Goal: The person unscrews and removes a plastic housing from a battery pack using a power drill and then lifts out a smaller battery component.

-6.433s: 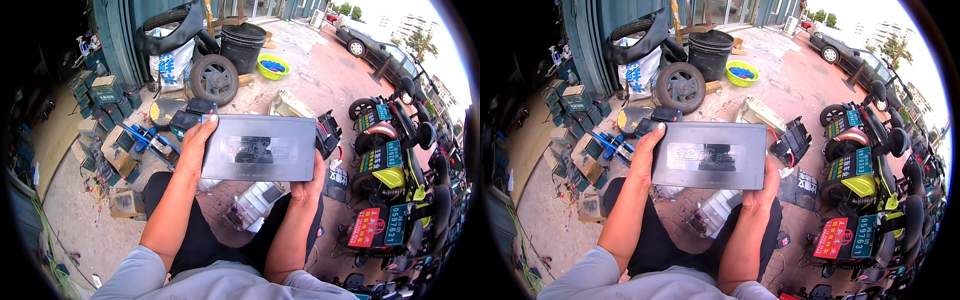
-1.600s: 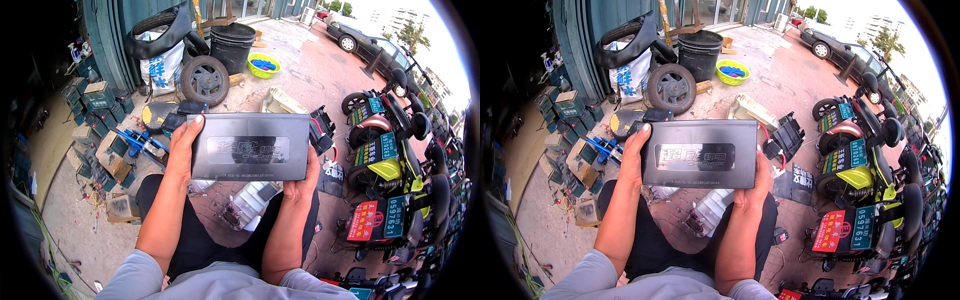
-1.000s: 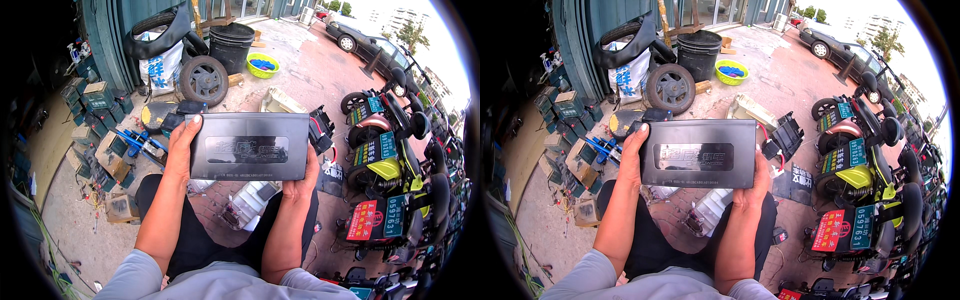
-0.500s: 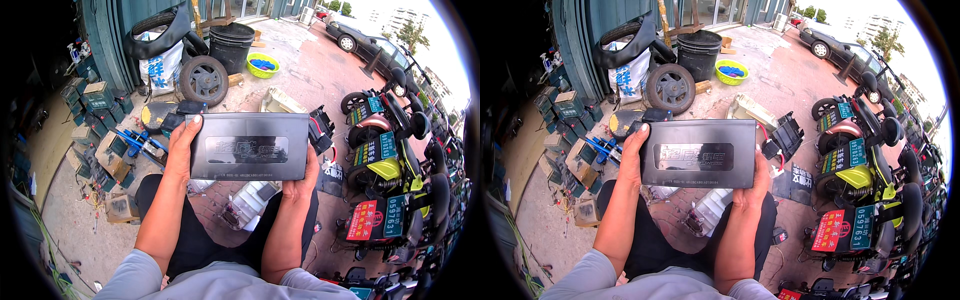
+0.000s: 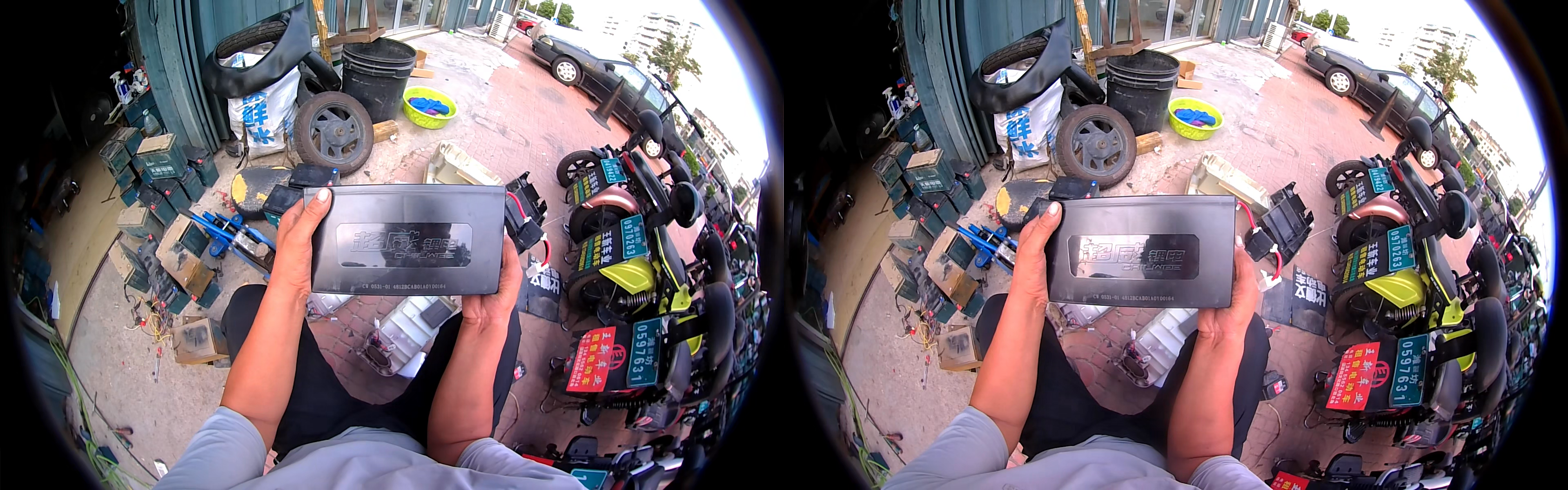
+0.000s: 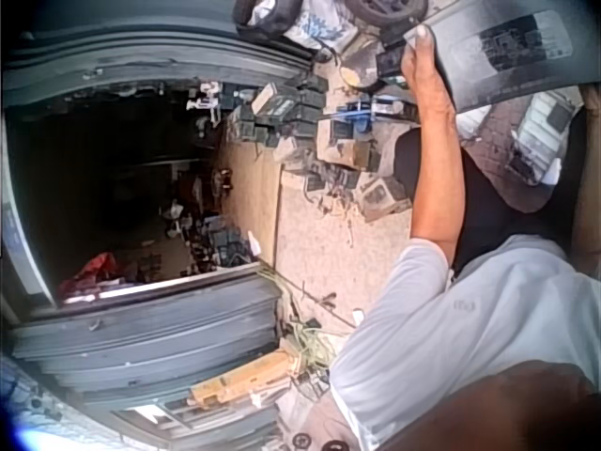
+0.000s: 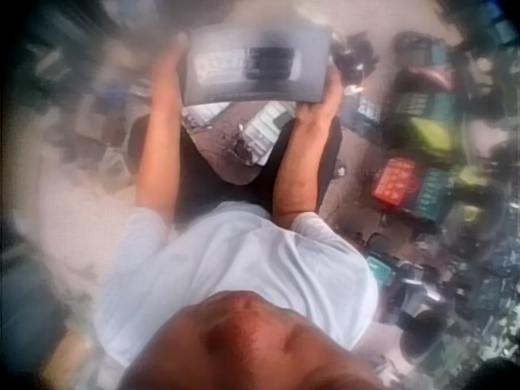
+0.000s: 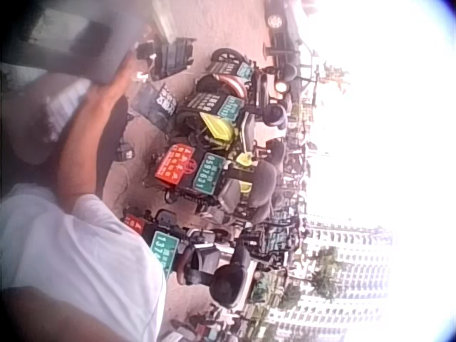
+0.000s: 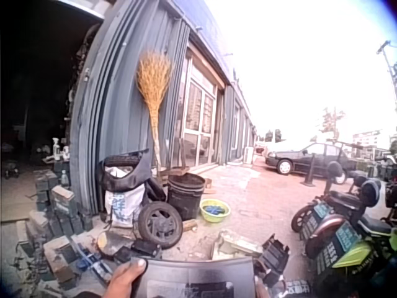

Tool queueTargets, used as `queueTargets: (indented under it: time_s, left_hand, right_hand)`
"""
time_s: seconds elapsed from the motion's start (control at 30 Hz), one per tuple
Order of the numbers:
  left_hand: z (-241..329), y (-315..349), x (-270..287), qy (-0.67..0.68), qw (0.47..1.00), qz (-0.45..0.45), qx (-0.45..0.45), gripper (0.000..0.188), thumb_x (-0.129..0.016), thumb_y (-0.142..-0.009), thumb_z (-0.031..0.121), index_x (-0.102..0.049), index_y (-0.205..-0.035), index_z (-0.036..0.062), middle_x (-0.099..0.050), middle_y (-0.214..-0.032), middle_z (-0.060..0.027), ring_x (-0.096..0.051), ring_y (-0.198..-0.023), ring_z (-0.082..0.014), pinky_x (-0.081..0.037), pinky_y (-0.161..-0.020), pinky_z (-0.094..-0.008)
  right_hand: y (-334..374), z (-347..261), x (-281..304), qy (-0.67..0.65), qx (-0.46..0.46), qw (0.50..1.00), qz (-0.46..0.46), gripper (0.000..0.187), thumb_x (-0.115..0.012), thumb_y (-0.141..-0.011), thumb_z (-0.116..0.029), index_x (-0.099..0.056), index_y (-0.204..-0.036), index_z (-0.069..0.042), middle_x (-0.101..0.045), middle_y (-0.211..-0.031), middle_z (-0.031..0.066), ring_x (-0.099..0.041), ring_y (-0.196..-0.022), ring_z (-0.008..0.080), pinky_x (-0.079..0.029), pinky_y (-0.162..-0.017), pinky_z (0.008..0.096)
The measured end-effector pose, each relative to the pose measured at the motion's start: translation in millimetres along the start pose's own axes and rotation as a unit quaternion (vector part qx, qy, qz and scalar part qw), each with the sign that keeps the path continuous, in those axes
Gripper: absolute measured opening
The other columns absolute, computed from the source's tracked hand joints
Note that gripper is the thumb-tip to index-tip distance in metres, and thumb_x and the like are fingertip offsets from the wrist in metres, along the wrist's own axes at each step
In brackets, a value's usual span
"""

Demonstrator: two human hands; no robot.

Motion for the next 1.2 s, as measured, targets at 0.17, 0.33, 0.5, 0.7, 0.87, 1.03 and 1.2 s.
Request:
queueTargets:
  time_s: [0.17,0.33,0.5,0.7,0.87,1.03,1.2]
  left_hand:
    - [0.7,0.5,-0.6,-0.004,1.0,0.004,-0.001,0.058,-0.073,-0.1,0.048,-0.066,-0.128,-0.0024,-0.074,-0.111,-0.0125,-0.074,-0.095,-0.0169,-0.059,-0.086,-0.029]
    - [0.5,0.6,-0.4,-0.007,1.0,0.006,-0.003,0.059,-0.074,-0.099,0.049,-0.066,-0.128,-0.0028,-0.074,-0.111,-0.013,-0.074,-0.095,-0.0174,-0.059,-0.086,-0.0289]
    - [1.3,1.1,-1.4,-0.008,1.0,0.007,-0.001,0.06,-0.074,-0.099,0.049,-0.066,-0.128,-0.0029,-0.074,-0.111,-0.0128,-0.074,-0.095,-0.0175,-0.059,-0.086,-0.0292]
    - [2.7,2.5,-2.4,-0.016,1.0,0.015,0.005,0.059,-0.073,-0.1,0.048,-0.066,-0.129,-0.0025,-0.074,-0.111,-0.0127,-0.074,-0.096,-0.0172,-0.059,-0.086,-0.0293]
    - [2.5,2.2,-1.4,-0.015,1.0,0.01,0.005,0.059,-0.073,-0.1,0.048,-0.066,-0.129,-0.0022,-0.074,-0.112,-0.0128,-0.074,-0.096,-0.0172,-0.059,-0.086,-0.0295]
    - [1.9,1.8,-1.5,-0.015,1.0,0.001,0.006,0.058,-0.072,-0.101,0.049,-0.066,-0.129,-0.0019,-0.074,-0.113,-0.0129,-0.074,-0.097,-0.0174,-0.059,-0.087,-0.0296]
    - [3.4,2.5,-3.1,-0.009,1.0,-0.001,0.003,0.058,-0.072,-0.101,0.049,-0.066,-0.129,-0.0016,-0.074,-0.114,-0.0126,-0.074,-0.098,-0.0174,-0.059,-0.088,-0.0297]
  right_hand:
    - [-0.3,-0.1,0.7,-0.004,-0.003,1.0,0.0,0.031,-0.061,-0.108,-0.021,-0.07,-0.125,0.004,-0.078,-0.114,0.0114,-0.075,-0.101,0.0235,-0.062,-0.089,0.0375]
    - [0.1,0.0,0.9,-0.004,0.0,1.0,0.002,0.031,-0.061,-0.108,-0.02,-0.07,-0.125,0.004,-0.078,-0.113,0.0113,-0.075,-0.101,0.0234,-0.063,-0.089,0.0373]
    - [-0.6,-0.9,3.5,-0.004,-0.002,1.0,0.001,0.031,-0.061,-0.108,-0.02,-0.071,-0.123,0.004,-0.078,-0.112,0.0106,-0.076,-0.099,0.0229,-0.063,-0.087,0.0368]
    - [-2.1,0.8,5.4,-0.005,-0.006,1.0,-0.001,0.03,-0.061,-0.108,-0.021,-0.071,-0.121,0.003,-0.078,-0.11,0.0101,-0.076,-0.097,0.0227,-0.063,-0.085,0.0367]
    - [0.0,-0.2,1.1,-0.003,-0.005,1.0,0.014,0.028,-0.061,-0.108,-0.021,-0.072,-0.119,0.002,-0.078,-0.108,0.0096,-0.076,-0.096,0.0226,-0.063,-0.085,0.0367]
    - [-0.2,-1.3,1.9,-0.001,-0.004,1.0,0.02,0.028,-0.061,-0.108,-0.021,-0.072,-0.119,0.002,-0.078,-0.107,0.0094,-0.076,-0.095,0.0224,-0.063,-0.084,0.0365]
    - [0.6,-0.8,0.6,-0.005,-0.003,1.0,0.017,0.028,-0.061,-0.108,-0.021,-0.072,-0.12,0.003,-0.078,-0.108,0.0097,-0.076,-0.096,0.0224,-0.063,-0.084,0.0361]
Point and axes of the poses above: each hand's wrist, its own y-axis away from the middle knuckle, its own x-axis out of the back of the hand, z = x × y, the point moved 2 cm from there along -y, towards the middle knuckle
